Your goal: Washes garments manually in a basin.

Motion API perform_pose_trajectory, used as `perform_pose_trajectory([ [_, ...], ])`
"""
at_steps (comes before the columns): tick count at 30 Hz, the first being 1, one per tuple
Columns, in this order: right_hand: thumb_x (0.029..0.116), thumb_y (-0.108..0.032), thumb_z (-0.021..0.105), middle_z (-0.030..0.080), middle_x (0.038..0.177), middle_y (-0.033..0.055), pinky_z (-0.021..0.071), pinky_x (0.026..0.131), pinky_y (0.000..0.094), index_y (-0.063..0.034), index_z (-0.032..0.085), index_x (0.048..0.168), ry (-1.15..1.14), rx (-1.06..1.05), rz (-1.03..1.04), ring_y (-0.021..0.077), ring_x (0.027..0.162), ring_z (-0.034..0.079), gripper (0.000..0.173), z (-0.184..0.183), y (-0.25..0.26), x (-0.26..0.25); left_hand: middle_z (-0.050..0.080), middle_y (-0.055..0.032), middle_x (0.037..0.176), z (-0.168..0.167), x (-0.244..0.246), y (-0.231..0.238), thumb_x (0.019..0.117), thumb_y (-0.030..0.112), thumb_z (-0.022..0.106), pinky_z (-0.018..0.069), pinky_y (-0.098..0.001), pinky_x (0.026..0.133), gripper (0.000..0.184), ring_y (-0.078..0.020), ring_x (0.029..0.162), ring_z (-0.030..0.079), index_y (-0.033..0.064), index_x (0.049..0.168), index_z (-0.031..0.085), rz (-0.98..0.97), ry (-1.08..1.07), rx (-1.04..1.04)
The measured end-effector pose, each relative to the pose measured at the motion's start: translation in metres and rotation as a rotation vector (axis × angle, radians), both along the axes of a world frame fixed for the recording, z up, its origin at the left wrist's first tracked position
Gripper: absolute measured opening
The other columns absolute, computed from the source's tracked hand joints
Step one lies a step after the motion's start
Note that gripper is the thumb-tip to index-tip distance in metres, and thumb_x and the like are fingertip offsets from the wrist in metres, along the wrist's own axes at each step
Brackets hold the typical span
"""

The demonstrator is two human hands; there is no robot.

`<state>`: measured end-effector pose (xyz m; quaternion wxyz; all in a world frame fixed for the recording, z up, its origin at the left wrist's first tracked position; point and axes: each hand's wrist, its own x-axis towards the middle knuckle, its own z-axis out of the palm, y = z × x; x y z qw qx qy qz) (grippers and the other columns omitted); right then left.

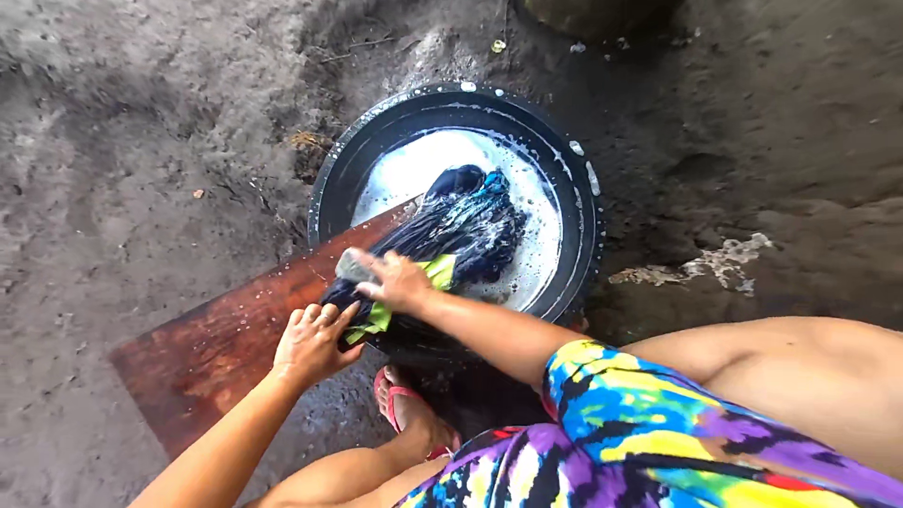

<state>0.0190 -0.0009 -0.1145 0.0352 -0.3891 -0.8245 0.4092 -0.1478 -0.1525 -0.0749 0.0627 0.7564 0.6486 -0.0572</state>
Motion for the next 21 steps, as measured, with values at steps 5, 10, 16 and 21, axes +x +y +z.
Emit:
perform_pose_trajectory([
  [5,0.1016,-0.056,0.053,0.055,0.14,0.0314,0.0497,0.094,0.0681,-0.0309,0.03,0.163,-0.263,-0.003,-0.521,0.0509,0.119,0.06,0.071,-0.059,0.124,0.093,0.07,-0.0196,0.104,0.004,0.001,0.001,0.0828,0.061,0.064,0.0487,-0.0574,0.081,0.073,-0.0424,0.096,0.066,0.018,0.142,0.064,0.014,0.028,-0.039],
  [10,0.0964,-0.05,0.064,0.061,0.129,0.0271,0.056,0.084,0.0623,-0.0322,0.037,0.161,-0.026,-0.053,-0.219,0.0435,0.105,0.066,0.072,-0.006,0.008,0.006,0.07,-0.0217,0.106,0.003,0.002,0.003,0.0814,0.06,0.067,0.0495,-0.0598,0.081,0.073,-0.0447,0.097,0.066,0.0127,0.138,0.066,0.008,0.004,-0.045],
  [16,0.101,-0.055,0.054,0.061,0.132,0.0295,0.0537,0.089,0.0657,-0.0323,0.033,0.162,-0.207,0.005,-0.357,0.0477,0.111,0.065,0.068,-0.042,0.083,0.084,0.07,-0.0196,0.103,0.001,0.002,0.003,0.0829,0.06,0.066,0.0495,-0.0568,0.079,0.071,-0.0415,0.094,0.066,0.0151,0.138,0.067,-0.006,0.009,-0.025],
  [21,0.0981,-0.051,0.059,0.059,0.132,0.0309,0.0548,0.086,0.0653,-0.0282,0.034,0.162,-0.203,-0.036,-0.467,0.0484,0.108,0.066,0.073,-0.026,0.067,0.052,0.07,-0.0187,0.105,0.002,0.002,0.006,0.0831,0.06,0.064,0.0498,-0.0569,0.082,0.071,-0.0415,0.098,0.066,0.0158,0.138,0.066,-0.006,0.024,-0.038],
])
